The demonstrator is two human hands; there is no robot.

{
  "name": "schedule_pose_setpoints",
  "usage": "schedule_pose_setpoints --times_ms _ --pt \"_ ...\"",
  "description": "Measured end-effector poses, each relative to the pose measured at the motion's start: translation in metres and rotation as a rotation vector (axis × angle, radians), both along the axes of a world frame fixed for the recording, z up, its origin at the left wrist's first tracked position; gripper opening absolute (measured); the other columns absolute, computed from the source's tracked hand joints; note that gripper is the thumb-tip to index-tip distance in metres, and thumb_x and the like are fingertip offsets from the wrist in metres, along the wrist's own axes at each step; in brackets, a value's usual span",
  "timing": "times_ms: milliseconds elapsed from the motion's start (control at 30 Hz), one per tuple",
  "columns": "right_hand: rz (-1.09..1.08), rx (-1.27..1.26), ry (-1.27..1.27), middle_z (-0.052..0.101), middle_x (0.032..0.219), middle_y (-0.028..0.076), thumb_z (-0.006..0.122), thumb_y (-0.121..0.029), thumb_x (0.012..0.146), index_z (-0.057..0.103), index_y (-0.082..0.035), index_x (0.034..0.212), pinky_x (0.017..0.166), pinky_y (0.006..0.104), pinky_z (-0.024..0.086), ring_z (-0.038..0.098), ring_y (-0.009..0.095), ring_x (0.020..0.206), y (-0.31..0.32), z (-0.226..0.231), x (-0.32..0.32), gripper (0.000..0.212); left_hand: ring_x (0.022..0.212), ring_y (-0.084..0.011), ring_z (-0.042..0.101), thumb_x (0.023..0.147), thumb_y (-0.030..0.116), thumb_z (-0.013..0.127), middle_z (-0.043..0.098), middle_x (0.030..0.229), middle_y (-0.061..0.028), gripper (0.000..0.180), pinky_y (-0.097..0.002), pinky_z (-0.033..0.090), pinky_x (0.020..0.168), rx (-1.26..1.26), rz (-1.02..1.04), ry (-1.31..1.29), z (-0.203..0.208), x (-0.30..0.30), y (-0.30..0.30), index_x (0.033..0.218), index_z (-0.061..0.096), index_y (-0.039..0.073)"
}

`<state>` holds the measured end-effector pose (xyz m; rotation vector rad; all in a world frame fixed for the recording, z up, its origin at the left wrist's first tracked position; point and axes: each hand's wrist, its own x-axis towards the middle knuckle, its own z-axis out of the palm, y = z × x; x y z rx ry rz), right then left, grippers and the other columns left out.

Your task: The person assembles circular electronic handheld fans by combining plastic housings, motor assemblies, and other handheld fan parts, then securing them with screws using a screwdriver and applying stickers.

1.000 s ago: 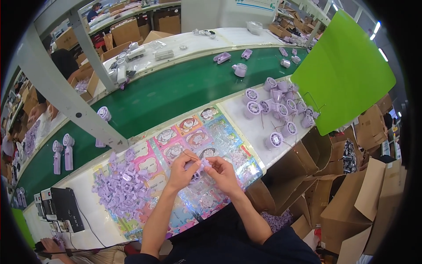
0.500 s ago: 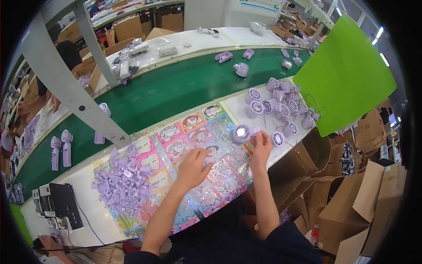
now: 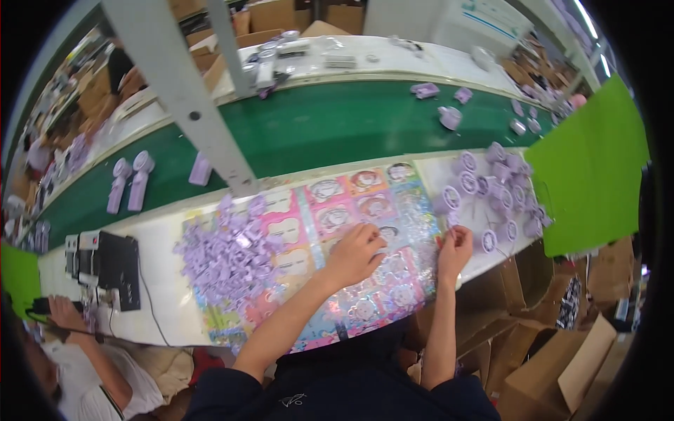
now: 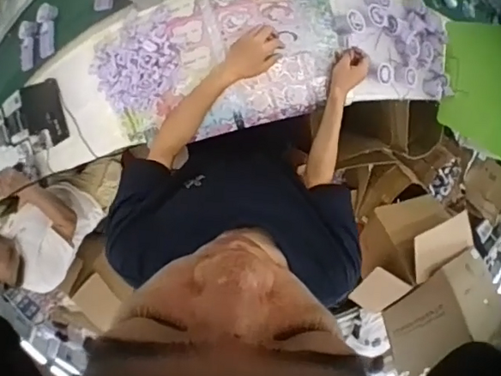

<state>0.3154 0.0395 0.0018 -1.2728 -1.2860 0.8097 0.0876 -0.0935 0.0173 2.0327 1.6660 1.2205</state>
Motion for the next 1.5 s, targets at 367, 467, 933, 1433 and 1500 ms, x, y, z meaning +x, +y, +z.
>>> schedule_pose_setpoints --times_ms 367,467,933,1433,1500 --pt "-0.025 0.644 -0.688 0.059 0.101 0.015 0.065 0.003 0.079 0.062 -0.001 0.096 0.088 0.0434 0.044 0.055 0.033 0.101 -0.037 0.035 -0.038 0.017 0.102 -0.0306 0.057 0.086 0.014 0.071 0.058 0.105 -0.0118 0.017 -0.0404 0.049 0.088 0.001 -0.018 -0.051 -0.006 -0.007 -0.001 0.099 0.067 0.003" --pt "0.255 0.575 -0.468 0.062 0.094 0.015 0.067 0.002 0.078 0.064 -0.001 0.096 0.083 0.0433 0.047 0.059 0.035 0.091 -0.053 0.060 -0.079 0.018 0.103 -0.0305 0.057 0.086 0.013 0.071 0.058 0.104 -0.0126 0.018 -0.0404 0.049 0.088 0.000 -0.025 -0.059 -0.007 -0.008 0.003 0.100 0.067 0.003" --pt "1.135 0.507 -0.763 0.065 0.099 0.013 0.072 -0.017 0.087 0.060 -0.005 0.109 0.080 0.0438 0.053 0.065 0.034 0.095 -0.132 0.056 -0.221 0.028 0.096 -0.0307 0.058 0.079 0.011 0.073 0.057 0.105 -0.0120 0.022 -0.0406 0.050 0.081 0.151 -0.049 -0.019 -0.016 -0.009 0.005 0.098 0.065 0.005" --pt "0.384 0.198 -0.130 0.067 0.101 0.004 0.061 -0.008 0.100 0.063 0.000 0.126 0.067 0.0238 0.048 0.060 0.008 0.081 -0.095 0.051 -0.106 0.028 0.092 -0.0275 0.059 0.083 0.012 0.070 0.059 0.091 -0.0062 0.011 -0.0399 0.049 0.082 0.212 0.064 0.151 -0.016 -0.011 0.000 0.092 0.066 0.007" --pt "0.292 0.088 -0.077 0.065 0.098 0.004 0.058 -0.012 0.103 0.064 0.000 0.121 0.067 0.0243 0.047 0.058 0.008 0.079 -0.069 0.044 -0.077 0.023 0.099 -0.0288 0.061 0.081 0.013 0.068 0.061 0.095 -0.0106 0.007 -0.0418 0.050 0.086 0.077 0.060 0.122 -0.004 -0.010 0.000 0.083 0.067 0.006"
